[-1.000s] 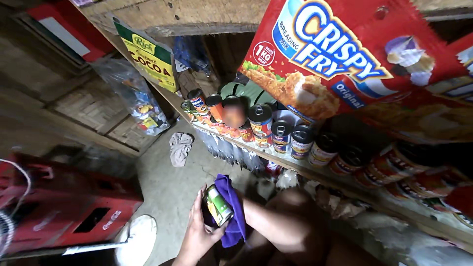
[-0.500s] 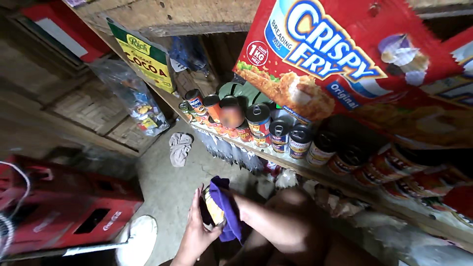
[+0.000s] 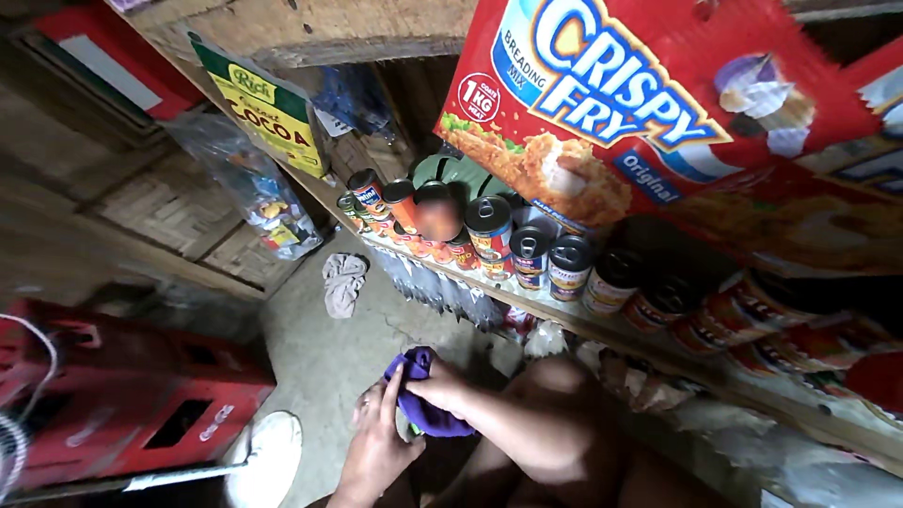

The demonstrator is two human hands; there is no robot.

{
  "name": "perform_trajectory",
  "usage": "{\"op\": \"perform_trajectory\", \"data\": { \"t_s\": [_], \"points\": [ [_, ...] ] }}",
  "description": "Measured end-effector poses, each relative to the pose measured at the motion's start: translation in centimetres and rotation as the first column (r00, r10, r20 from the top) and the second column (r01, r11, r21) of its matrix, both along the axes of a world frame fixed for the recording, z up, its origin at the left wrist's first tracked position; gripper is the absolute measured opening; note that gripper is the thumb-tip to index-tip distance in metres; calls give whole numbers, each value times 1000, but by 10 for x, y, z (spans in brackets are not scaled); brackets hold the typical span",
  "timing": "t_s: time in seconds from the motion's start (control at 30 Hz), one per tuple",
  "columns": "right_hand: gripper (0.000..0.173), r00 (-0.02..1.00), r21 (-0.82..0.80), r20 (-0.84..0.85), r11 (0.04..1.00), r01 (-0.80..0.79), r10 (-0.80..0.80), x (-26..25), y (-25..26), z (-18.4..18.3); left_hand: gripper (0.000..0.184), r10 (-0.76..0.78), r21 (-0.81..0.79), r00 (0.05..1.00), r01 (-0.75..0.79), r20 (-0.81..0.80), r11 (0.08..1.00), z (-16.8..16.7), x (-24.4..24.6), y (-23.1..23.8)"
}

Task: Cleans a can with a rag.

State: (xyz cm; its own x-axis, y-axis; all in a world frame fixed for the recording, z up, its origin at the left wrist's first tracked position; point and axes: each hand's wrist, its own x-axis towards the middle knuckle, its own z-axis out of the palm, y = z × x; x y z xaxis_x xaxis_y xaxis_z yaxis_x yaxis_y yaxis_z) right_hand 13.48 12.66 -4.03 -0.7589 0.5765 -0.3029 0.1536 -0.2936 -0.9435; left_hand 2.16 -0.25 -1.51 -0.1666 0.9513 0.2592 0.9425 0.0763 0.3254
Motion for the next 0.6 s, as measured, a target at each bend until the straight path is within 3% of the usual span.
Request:
{"op": "perform_trajectory", "data": {
  "t_s": [0.07, 0.13, 0.23, 0.3, 0.37, 0.43, 0.5, 0.53, 0.6],
  "points": [
    [79, 1000, -18, -8, 1000, 3, -4, 0, 1, -3, 124, 5, -2, 1000, -5, 1, 1000, -2, 1, 0],
    [72, 997, -172, -66, 985, 28, -40, 4, 1, 7, 125, 0, 44, 996, -4, 93, 999, -4, 0, 1],
    [43, 986, -379, -156, 925, 3, -67, 14, 0, 26, 130, -119, 168, 942, 69, 313, 983, -10, -7, 3],
    [35, 963, -300, -267, 946, -120, 37, 22, 1, 29, 132, -221, 253, 896, 128, 386, 959, -11, -8, 5],
    [35, 955, -179, -258, 964, -195, 145, 26, 3, 35, 131, -258, 304, 885, 142, 386, 942, -11, -7, 5],
    [36, 991, -207, -54, 970, -129, 120, 29, -3, 64, 130, -216, 304, 913, 109, 345, 947, -13, -8, 3],
    [37, 970, -256, -195, 948, -190, 142, 25, 4, 33, 130, -129, 249, 952, 58, 278, 967, -13, -8, -1],
    [39, 981, -309, -176, 942, -133, 81, 18, 3, 25, 129, -81, 205, 969, 33, 232, 978, -9, -7, -3],
    [53, 996, -267, -85, 962, -59, 37, 11, 0, 21, 125, -13, 85, 989, 1, 150, 996, 1, 0, -3]
  ]
}}
